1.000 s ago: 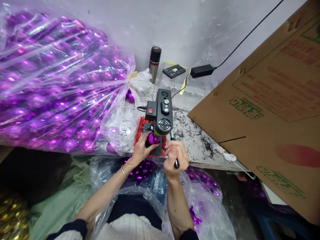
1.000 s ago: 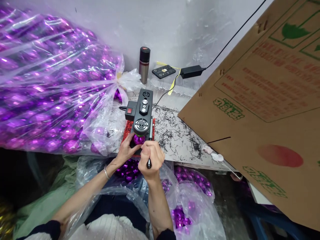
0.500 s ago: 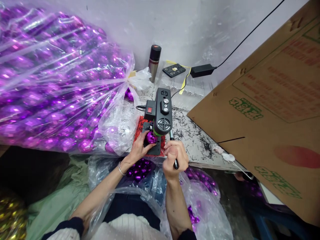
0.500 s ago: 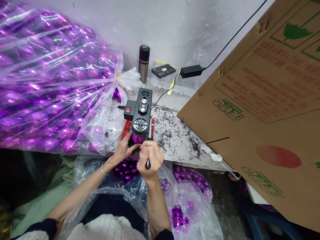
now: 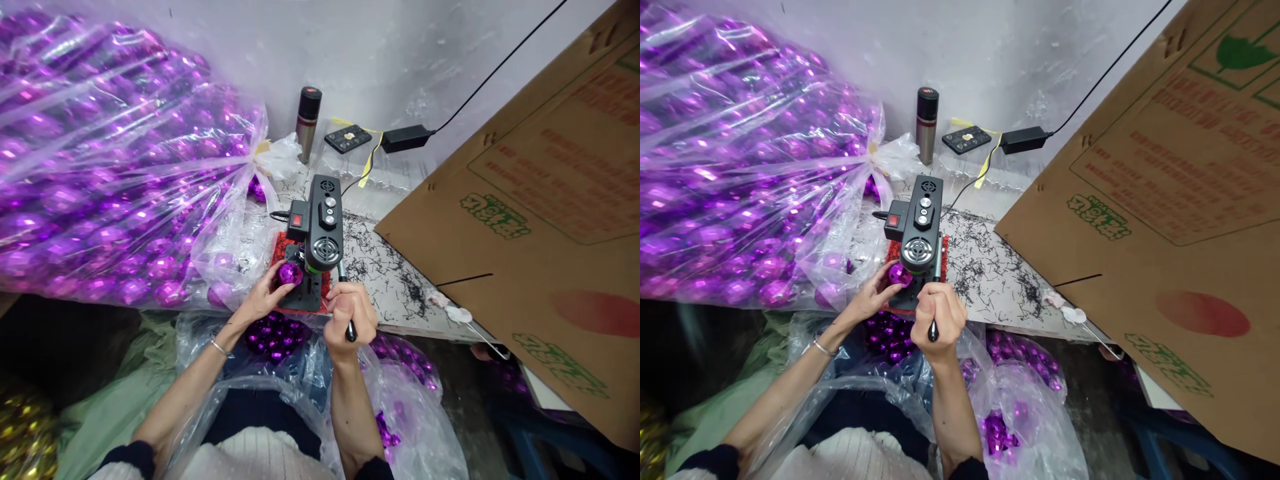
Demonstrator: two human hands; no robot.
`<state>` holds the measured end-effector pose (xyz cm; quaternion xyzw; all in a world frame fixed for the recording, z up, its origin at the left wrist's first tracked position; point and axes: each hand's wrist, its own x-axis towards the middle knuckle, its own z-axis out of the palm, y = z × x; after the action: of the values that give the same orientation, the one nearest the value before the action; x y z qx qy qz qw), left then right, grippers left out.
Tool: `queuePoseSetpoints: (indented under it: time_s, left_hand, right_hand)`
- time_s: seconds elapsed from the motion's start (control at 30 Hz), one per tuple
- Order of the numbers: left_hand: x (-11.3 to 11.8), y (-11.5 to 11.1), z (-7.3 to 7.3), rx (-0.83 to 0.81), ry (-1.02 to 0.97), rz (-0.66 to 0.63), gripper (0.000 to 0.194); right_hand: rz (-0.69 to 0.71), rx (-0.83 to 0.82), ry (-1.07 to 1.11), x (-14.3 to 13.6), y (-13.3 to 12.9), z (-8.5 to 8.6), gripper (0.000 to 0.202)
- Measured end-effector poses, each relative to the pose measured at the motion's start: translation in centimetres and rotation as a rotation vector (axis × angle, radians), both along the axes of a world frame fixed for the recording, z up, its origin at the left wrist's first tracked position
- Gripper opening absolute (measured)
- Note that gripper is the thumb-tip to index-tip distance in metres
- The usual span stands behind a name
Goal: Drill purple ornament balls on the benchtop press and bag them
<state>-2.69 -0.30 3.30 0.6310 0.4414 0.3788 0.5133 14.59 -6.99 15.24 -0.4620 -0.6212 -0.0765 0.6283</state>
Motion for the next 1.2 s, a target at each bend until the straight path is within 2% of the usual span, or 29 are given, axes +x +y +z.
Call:
queuePoseSetpoints:
  time_s: [0.27, 0.57, 0.67, 0.93, 1.2]
  left_hand:
    - [1.8, -0.3, 0.4, 0.332, 0.315, 0.015, 0.063]
    - [3.6, -0.1, -2.1, 0.416, 0.278, 0.076, 0.065]
    - [3.6, -0.1, -2.7, 0.438, 0.29, 0.081, 0.066]
    - [3.8, -0.4, -3.3, 0.499, 0.259, 0.089, 0.063]
    - [3.8, -0.6, -3.3, 0.506, 0.226, 0.072, 0.071]
  right_hand:
    - [-0.007, -0.011, -0.024, 0.1, -0.1, -0.2, 0.032]
    - [0.009, -0.005, 0.007, 0.1, -0.3, -0.4, 0.031]
    - [-0.001, -0.003, 0.019, 0.0, -0.3, -1.3, 0.032]
    - [-0.052, 0.095, 0.047, -0.5, 0.2, -5.4, 0.038]
    - [-0.023, 0.114, 0.094, -0.3, 0.3, -7.0, 0.039]
